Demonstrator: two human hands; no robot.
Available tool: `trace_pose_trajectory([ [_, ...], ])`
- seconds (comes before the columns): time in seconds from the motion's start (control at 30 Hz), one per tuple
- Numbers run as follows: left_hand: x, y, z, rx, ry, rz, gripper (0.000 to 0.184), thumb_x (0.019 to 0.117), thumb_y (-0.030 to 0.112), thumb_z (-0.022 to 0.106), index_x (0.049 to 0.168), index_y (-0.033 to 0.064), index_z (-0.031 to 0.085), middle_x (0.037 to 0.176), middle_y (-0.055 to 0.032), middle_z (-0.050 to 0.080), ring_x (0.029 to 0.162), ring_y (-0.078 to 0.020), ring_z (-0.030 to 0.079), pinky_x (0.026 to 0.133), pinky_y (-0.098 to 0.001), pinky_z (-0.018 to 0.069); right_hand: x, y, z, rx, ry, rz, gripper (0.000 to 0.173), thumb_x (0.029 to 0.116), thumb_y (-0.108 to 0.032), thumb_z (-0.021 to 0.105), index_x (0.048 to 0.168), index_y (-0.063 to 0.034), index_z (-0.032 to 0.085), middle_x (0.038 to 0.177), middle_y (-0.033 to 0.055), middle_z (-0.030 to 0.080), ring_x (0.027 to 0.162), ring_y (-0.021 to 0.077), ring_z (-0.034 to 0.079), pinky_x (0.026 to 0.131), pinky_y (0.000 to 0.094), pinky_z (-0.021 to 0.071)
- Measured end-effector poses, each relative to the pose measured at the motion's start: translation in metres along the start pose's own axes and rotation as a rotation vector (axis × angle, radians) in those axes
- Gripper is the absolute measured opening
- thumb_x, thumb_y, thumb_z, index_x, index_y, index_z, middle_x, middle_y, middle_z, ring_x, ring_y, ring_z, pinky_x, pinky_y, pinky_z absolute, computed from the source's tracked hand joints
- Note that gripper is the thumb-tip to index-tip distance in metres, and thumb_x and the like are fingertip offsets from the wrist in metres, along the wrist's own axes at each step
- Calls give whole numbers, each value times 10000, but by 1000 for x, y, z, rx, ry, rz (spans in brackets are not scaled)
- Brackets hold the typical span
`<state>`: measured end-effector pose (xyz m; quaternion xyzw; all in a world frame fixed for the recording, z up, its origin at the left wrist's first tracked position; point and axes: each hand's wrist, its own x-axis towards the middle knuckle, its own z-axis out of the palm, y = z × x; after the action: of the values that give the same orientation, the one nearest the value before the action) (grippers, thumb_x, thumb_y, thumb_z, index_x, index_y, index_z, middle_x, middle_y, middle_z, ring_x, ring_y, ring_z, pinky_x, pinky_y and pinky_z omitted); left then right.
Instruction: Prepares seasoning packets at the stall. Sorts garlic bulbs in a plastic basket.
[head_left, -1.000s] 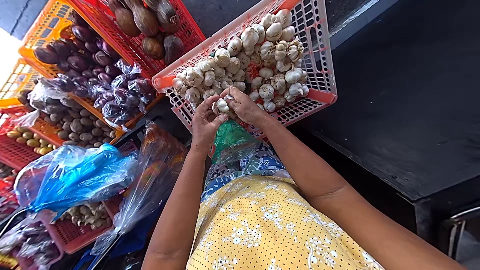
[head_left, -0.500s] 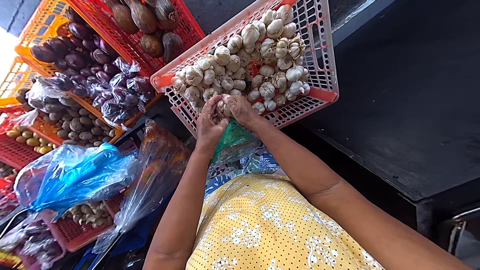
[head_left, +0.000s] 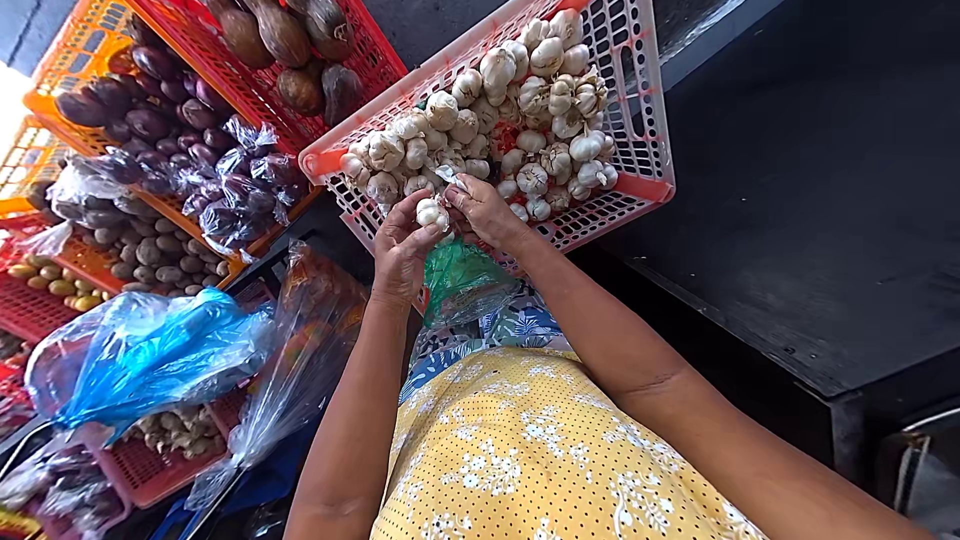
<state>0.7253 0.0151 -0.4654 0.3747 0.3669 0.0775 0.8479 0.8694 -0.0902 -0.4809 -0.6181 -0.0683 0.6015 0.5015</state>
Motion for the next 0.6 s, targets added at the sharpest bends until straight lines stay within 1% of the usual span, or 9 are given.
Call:
trace_pose_trajectory([
  [0.07, 1, 2, 0, -53, 0, -32, 547, 845, 81, 700, 1368, 26, 548, 1225, -107, 660, 1066, -224, 680, 940, -423, 582, 1, 2, -3, 28, -1, -30, 250, 1098, -155, 384, 1260, -43, 537, 727, 3, 446, 509, 92, 417, 443, 250, 380],
  [0.17, 2, 3, -2, -63, 10, -62, 519, 866, 30, 636, 1370, 41, 511, 1214, -103, 661, 1046, -219, 686, 919, -409, 587, -3, -1, -4, 1, -25, -74, 339, 1115, -192, 330, 1304, -49, 572, 857, 22, 548, 595, 70, 489, 498, 228, 423],
  [0.2, 2, 2, -3, -61, 16, -67, 498, 872, 10, 622, 1356, 47, 509, 1201, -101, 663, 1034, -219, 690, 915, -408, 589, -3, 1, -4, -65, -30, -127, 353, 1113, -197, 330, 1295, -37, 587, 940, 34, 589, 685, 57, 541, 580, 220, 471],
  [0.27, 3, 2, -4, -24, 21, -88, 450, 897, -7, 593, 1333, 56, 505, 1206, -99, 654, 1025, -219, 692, 909, -408, 593, 0, 9, -4, -270, -11, -281, 338, 1095, -187, 415, 1257, 12, 635, 1115, 119, 688, 980, 123, 657, 881, 311, 540],
  [0.3, 4, 2, -3, 5, 22, -105, 434, 916, -6, 581, 1338, 60, 505, 1211, -100, 652, 1019, -220, 693, 905, -407, 595, 2, 14, -2, -386, 30, -378, 298, 1079, -167, 472, 1187, 31, 666, 1098, 156, 711, 1014, 189, 687, 926, 380, 547],
  [0.37, 3, 2, 0, 52, 17, -141, 413, 947, 3, 570, 1351, 57, 508, 1197, -101, 657, 1000, -217, 701, 898, -402, 602, 4, 19, 3, -529, 142, -519, 216, 1036, -91, 527, 1030, 51, 690, 970, 184, 712, 929, 254, 702, 874, 418, 559],
  [0.43, 1, 1, 3, 60, 9, -149, 419, 949, 7, 589, 1361, 40, 522, 1193, -107, 657, 1007, -219, 700, 915, -409, 598, 6, 18, 7, -602, 213, -536, 176, 1008, -46, 530, 967, 54, 669, 902, 187, 693, 873, 272, 692, 825, 416, 556],
  [0.53, 2, -4, 10, 187, 33, -101, 447, 924, 19, 633, 1359, 2, 527, 1140, -122, 667, 977, -204, 696, 898, -388, 598, 6, 17, 10, -720, 273, -461, 186, 1014, -42, 500, 1000, 65, 652, 939, 211, 696, 909, 323, 708, 835, 458, 566],
  [0.6, 7, -3, 22, 500, 79, -14, 421, 915, 43, 682, 1316, -13, 564, 1102, -122, 683, 937, -162, 699, 855, -329, 597, 3, 16, 8, -799, 324, -383, 233, 1043, -82, 476, 1030, 78, 645, 959, 228, 696, 921, 359, 714, 833, 496, 572],
])
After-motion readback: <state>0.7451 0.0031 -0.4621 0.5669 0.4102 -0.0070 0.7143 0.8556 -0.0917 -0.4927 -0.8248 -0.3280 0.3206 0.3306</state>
